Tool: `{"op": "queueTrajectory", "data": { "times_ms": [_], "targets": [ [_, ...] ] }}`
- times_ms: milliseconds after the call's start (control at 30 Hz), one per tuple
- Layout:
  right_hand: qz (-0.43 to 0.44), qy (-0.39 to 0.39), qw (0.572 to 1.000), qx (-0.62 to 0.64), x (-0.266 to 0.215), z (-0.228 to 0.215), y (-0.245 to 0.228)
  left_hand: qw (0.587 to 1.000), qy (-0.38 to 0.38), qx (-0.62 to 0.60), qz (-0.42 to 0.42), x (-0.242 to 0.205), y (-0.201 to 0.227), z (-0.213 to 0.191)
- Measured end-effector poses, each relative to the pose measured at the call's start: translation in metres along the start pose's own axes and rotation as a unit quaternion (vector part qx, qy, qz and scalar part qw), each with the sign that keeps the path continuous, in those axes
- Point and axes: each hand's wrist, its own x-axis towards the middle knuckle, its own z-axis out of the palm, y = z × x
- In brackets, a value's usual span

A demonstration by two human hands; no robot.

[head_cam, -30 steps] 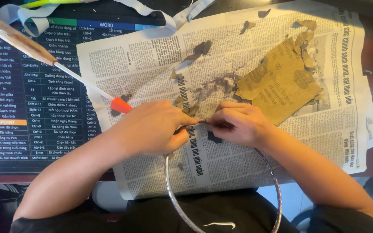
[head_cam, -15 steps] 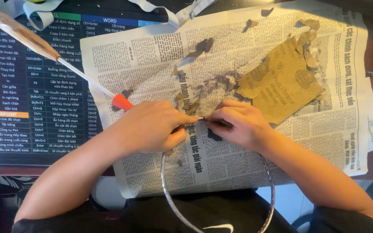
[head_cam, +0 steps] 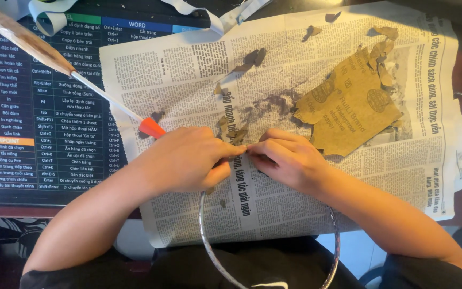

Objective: Sanding the frame of a badminton racket using sandpaper.

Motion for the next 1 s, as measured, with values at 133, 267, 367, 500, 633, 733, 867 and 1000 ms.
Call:
{"op": "queueTrajectory", "data": {
  "times_ms": [133,267,367,500,633,733,867,1000],
  "targets": [
    [0.003,0.0,1.0,-0.008,-0.005,-0.006,0.002,1.0,0.011,0.009,0.01,-0.002,-0.003,0.004],
    [0.021,-0.014,1.0,-0.016,-0.009,-0.011,0.008,0.998,0.045,0.018,0.035,-0.004,-0.006,0.01],
    [0.01,0.003,1.0,-0.021,0.005,-0.019,0.002,0.998,0.046,0.026,0.033,-0.004,-0.005,0.006],
    [0.066,0.025,0.997,-0.013,0.009,-0.024,-0.004,0.999,-0.01,0.041,-0.027,-0.003,-0.001,-0.009],
    [0.071,0.03,0.997,-0.028,0.017,-0.026,-0.002,0.998,0.022,0.047,0.026,-0.004,-0.011,-0.001],
    [0.069,0.041,0.997,-0.009,0.015,-0.021,0.004,0.996,0.05,0.045,0.065,-0.005,-0.014,0.003],
    [0.049,0.044,0.998,-0.014,0.01,-0.017,0.011,0.997,0.05,0.046,0.047,-0.006,-0.014,0.003],
    [0.099,0.042,0.994,-0.008,0.01,-0.017,0.0,0.998,0.031,0.039,0.025,-0.005,-0.012,0.0]
  ]
}}
